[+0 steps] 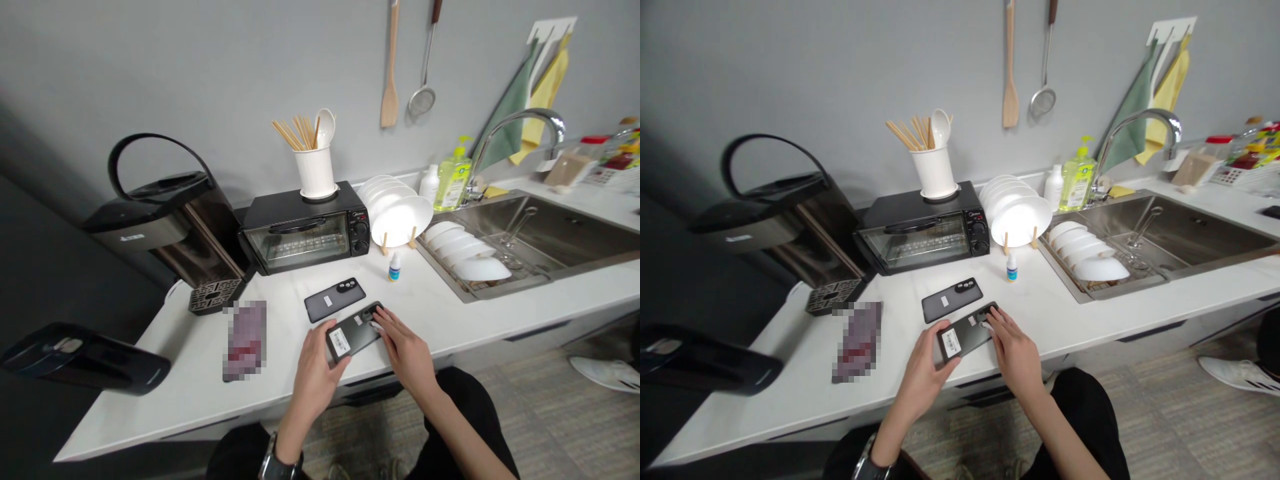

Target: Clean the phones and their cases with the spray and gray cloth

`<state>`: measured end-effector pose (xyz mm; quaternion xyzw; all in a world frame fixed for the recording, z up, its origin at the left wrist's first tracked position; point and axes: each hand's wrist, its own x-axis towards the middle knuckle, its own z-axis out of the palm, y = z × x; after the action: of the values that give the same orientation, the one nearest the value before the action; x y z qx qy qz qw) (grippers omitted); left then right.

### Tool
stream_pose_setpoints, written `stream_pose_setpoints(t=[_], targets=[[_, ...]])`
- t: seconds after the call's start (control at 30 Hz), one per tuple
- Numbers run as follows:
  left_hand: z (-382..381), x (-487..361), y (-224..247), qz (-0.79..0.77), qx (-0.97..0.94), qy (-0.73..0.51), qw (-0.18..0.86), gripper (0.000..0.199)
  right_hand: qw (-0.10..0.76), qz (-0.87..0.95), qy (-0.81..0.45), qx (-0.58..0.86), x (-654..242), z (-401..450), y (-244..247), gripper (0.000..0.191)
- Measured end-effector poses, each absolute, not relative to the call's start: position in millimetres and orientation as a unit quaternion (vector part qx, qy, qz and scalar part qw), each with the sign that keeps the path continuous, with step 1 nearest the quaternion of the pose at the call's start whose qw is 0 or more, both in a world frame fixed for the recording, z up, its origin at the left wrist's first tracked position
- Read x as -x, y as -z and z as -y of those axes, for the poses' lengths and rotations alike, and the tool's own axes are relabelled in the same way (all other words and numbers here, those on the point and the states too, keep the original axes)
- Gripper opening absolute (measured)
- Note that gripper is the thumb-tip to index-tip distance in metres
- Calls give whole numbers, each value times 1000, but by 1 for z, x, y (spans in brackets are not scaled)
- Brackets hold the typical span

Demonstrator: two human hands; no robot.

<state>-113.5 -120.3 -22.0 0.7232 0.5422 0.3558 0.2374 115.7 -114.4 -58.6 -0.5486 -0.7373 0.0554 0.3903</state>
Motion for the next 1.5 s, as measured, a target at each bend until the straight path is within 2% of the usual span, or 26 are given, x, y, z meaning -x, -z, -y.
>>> stream_pose_setpoints(t=[0.13, 0.33, 0.47, 0.7, 0.97, 1.2, 1.33, 1.5], targets=[[122, 114, 18, -516, -718, -374, 281, 74, 419, 728, -57, 540, -112, 114, 55, 46], [128, 114, 24, -490, -680, -438, 326, 56, 478, 710, -52, 515, -104, 113, 39, 47], [133, 116, 29, -496, -655, -438, 364, 60, 508, 700, -18, 502, -102, 104, 29, 42], [130, 115, 19, -482, -706, -390, 342, 37, 464, 742, 7, 484, -72, 116, 31, 25], [129, 113, 19, -505, -728, -398, 239, 25, 472, 784, 11, 402, -40, 125, 39, 35], [126, 119, 29, -539, -700, -402, 243, 22, 361, 877, 36, 315, -37, 125, 30, 47], [127, 114, 21, -527, -689, -409, 283, 18, 343, 860, 32, 375, -70, 107, 28, 49], [128, 111, 17, -528, -687, -391, 310, 24, 377, 769, 22, 515, -110, 80, 27, 35]])
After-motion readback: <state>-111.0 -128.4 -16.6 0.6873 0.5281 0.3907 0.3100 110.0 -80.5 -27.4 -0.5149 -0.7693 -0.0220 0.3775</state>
